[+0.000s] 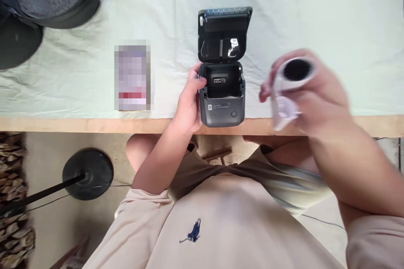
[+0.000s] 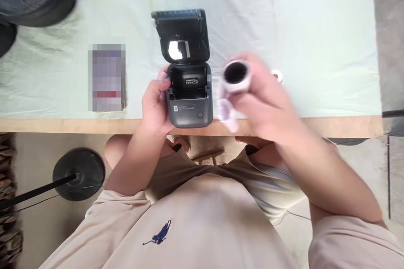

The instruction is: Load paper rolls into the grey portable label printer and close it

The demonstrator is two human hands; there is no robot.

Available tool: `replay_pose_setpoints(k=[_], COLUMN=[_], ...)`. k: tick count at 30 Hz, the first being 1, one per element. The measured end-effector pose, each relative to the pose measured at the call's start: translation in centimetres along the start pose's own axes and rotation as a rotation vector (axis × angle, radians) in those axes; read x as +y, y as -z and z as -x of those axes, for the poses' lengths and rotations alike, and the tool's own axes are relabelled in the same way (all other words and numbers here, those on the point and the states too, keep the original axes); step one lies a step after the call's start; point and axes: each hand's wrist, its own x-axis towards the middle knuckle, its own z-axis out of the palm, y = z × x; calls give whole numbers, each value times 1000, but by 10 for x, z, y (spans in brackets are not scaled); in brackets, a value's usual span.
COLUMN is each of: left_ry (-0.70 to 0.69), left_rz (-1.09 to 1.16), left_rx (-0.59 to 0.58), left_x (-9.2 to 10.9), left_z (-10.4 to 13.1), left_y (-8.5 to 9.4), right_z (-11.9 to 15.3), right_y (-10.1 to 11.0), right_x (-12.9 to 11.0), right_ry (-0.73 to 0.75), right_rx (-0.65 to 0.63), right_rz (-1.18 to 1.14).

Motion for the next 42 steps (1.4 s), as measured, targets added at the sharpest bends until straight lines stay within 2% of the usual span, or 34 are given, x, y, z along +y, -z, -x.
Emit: replay_pose_setpoints(k=[4,9,12,17,21,24,28,33,37,42], left_ry=[-18,16,8,-2,-25,-31,1,-28,-28,-50], left_rz=[-21,-37,-59,-113,-103,-59,-3,57,96,-23], left_rx=[-7,40,42,0,-20,-10,60,126,85,50], left_x=[0,3,2,-1,-1,0,4,11,11,7], left_z=[0,4,6,8,8,8,10,11,8,9], left_y=[3,-2,-4,-2,-1,-2,-8,-16,-14,-7], right_z=[-11,-6,-2,0,1,0,0,1,0,2], right_y=[-6,-10,-7,-2,-4,-7,-9,-14,-17,-10], right_x=[6,27,32,26,27,32,36,33,27,32], right_ry=[142,154,182,233,272,251,204,160,93,69], right_rx=[-50,58,66,128,87,101,167,152,168,118], right_rz=[-123,-217,-198,-55,15,3,-36,-34,-68,10])
